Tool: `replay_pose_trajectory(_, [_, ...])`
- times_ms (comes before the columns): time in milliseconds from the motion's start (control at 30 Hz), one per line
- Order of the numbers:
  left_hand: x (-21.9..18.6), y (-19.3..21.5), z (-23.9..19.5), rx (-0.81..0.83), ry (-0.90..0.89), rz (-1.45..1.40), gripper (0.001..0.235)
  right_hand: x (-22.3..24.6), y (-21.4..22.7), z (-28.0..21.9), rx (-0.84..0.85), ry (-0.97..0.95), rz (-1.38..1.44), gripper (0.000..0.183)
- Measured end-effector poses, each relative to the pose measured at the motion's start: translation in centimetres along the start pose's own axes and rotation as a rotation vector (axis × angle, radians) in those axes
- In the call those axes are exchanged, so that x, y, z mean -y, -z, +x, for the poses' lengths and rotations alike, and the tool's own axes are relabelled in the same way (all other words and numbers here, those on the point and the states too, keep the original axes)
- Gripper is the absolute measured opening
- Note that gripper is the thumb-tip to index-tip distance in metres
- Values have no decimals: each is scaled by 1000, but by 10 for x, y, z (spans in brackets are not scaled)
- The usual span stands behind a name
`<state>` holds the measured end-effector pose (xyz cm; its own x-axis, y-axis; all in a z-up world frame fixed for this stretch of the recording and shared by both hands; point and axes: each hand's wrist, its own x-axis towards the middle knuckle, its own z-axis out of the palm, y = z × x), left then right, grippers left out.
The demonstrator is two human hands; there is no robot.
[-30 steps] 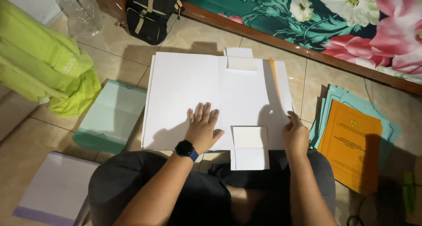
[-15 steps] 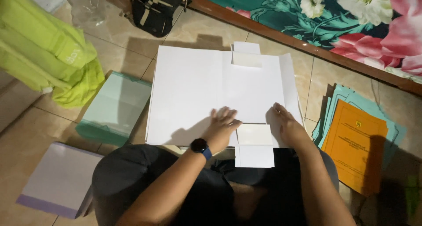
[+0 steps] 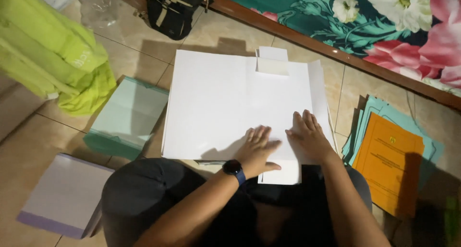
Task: Folding teal envelopes and assembling white paper folders with yellow document inserts.
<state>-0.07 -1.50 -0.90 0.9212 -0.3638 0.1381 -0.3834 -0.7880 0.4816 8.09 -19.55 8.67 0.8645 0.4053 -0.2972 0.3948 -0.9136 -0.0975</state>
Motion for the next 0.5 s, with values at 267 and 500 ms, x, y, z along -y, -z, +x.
replay_pose_trajectory(267, [-2,3,0,106,-17,67,60,9,-31,133,-177,567,53,61])
replay_pose_trajectory(500, [-2,1,-2,42,-26,-2,58,14,-51,236,-257,124,-211,83])
